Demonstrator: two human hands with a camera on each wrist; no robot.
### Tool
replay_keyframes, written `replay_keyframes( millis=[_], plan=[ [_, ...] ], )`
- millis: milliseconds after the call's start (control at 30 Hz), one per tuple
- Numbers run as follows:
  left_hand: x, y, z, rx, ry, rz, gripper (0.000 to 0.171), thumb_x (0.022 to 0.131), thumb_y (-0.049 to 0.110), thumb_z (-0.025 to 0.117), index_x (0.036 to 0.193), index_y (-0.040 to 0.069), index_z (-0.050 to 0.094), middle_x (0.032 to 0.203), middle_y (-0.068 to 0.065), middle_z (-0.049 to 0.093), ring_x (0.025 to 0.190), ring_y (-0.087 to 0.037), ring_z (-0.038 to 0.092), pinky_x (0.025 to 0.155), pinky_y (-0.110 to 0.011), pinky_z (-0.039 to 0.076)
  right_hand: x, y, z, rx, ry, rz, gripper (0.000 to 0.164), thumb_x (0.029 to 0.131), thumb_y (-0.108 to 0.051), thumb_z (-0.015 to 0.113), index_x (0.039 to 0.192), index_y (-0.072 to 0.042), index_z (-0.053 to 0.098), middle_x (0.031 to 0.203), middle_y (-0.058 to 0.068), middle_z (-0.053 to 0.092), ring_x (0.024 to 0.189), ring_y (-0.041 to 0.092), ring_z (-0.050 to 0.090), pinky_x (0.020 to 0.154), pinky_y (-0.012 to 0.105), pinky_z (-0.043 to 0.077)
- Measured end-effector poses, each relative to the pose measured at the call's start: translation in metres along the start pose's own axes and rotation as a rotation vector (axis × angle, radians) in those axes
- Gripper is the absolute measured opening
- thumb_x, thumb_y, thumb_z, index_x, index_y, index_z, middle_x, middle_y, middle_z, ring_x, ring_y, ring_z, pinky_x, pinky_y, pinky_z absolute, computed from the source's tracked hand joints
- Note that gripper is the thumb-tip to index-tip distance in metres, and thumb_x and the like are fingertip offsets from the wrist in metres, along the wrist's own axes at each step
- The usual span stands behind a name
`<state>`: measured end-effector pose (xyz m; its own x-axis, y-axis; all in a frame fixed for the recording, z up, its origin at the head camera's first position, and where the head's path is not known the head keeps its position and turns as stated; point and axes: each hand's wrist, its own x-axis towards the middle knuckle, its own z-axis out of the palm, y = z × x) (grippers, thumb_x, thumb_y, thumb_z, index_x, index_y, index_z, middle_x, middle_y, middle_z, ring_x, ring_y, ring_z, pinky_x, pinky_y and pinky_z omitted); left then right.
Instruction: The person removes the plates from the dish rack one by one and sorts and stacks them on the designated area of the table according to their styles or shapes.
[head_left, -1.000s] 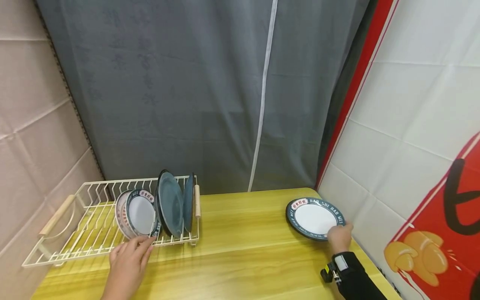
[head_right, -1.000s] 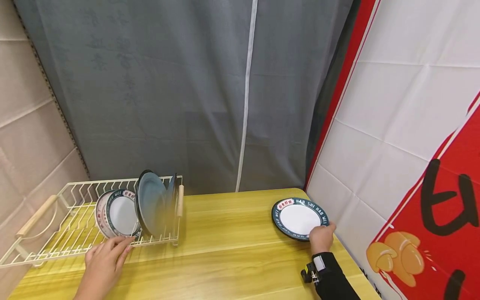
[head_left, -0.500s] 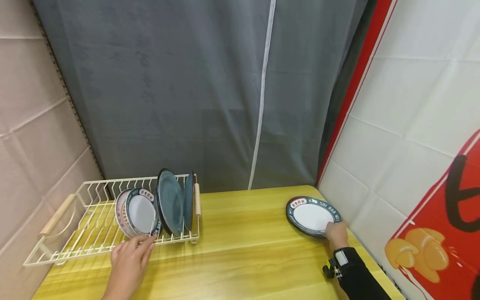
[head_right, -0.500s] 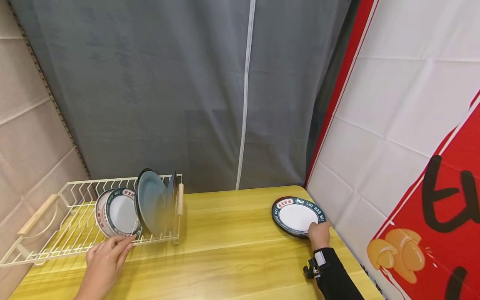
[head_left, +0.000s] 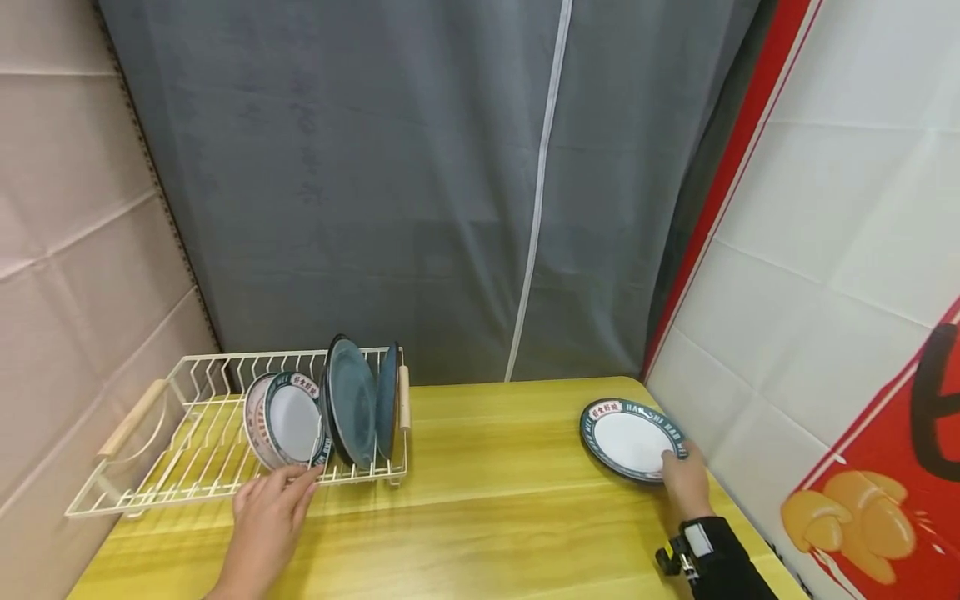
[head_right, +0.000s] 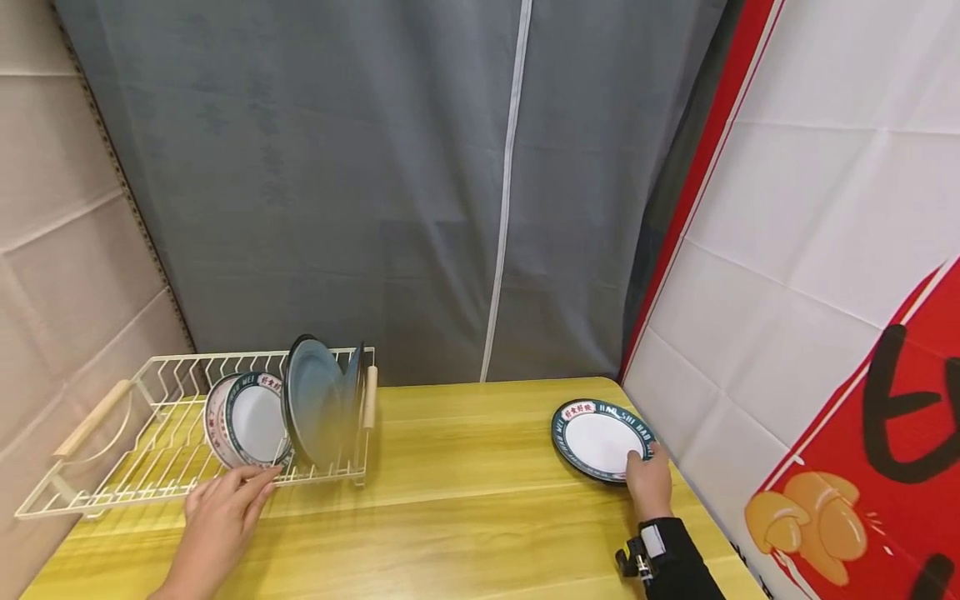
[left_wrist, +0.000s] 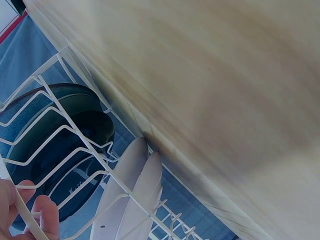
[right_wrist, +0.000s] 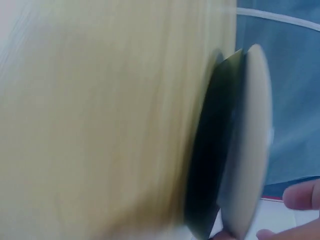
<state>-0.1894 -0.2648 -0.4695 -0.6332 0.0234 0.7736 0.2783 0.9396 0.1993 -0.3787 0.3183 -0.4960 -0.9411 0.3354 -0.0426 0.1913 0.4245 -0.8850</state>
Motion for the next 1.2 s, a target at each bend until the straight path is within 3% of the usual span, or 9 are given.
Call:
replay_keyframes(
  millis=[167, 333, 600, 933, 1200],
  plan=[
    [0.001, 0.003, 0.001, -0.003, 0.010, -0.002, 0.035, 0.080, 0.003, 0.078, 0.114, 0.008, 0.076, 0.107, -0.010, 0.068, 0.091, -0.032, 0.064, 0.089, -0.053, 0.031, -0.005, -0.006, -0.004, 0.022, 0.016, -0.017, 0.068, 0.103, -0.015, 0.036, 0.155, 0.017, 0.005, 0.156, 0.044, 0.010, 0.143, 0.058, 0.019, 0.117, 0.063, 0.018],
    [0.001, 0.004, 0.001, -0.008, -0.004, -0.005, 0.037, 0.079, 0.002, 0.079, 0.115, 0.008, 0.076, 0.107, -0.009, 0.067, 0.091, -0.031, 0.063, 0.089, -0.053, 0.031, -0.014, -0.015, -0.001, -0.024, 0.020, -0.079, 0.064, 0.102, -0.012, 0.037, 0.152, 0.019, 0.013, 0.154, 0.045, 0.015, 0.143, 0.059, 0.017, 0.118, 0.063, 0.015],
    [0.002, 0.006, -0.001, -0.006, 0.001, -0.027, 0.034, 0.080, 0.001, 0.079, 0.113, 0.008, 0.076, 0.105, -0.009, 0.067, 0.089, -0.031, 0.063, 0.089, -0.052, 0.031, -0.033, -0.038, 0.025, -0.038, -0.018, -0.212, 0.056, 0.101, -0.008, 0.044, 0.150, 0.015, 0.028, 0.155, 0.040, 0.023, 0.144, 0.055, 0.022, 0.116, 0.065, 0.020],
    [0.000, 0.009, -0.003, -0.002, -0.021, -0.051, 0.033, 0.082, 0.003, 0.079, 0.115, 0.007, 0.075, 0.106, -0.009, 0.067, 0.092, -0.030, 0.063, 0.090, -0.051, 0.030, -0.063, -0.060, 0.049, -0.015, -0.097, -0.346, 0.052, 0.102, -0.003, 0.047, 0.149, 0.013, 0.033, 0.154, 0.037, 0.029, 0.141, 0.054, 0.030, 0.114, 0.064, 0.026],
    [0.011, 0.008, -0.013, 0.005, -0.071, -0.115, 0.025, 0.089, 0.009, 0.076, 0.113, 0.003, 0.071, 0.111, -0.018, 0.064, 0.100, -0.042, 0.061, 0.086, -0.058, 0.035, -0.093, -0.085, 0.066, 0.053, -0.180, -0.442, 0.050, 0.101, 0.004, 0.049, 0.149, 0.011, 0.036, 0.156, 0.033, 0.030, 0.146, 0.048, 0.026, 0.116, 0.058, 0.027]
  ],
)
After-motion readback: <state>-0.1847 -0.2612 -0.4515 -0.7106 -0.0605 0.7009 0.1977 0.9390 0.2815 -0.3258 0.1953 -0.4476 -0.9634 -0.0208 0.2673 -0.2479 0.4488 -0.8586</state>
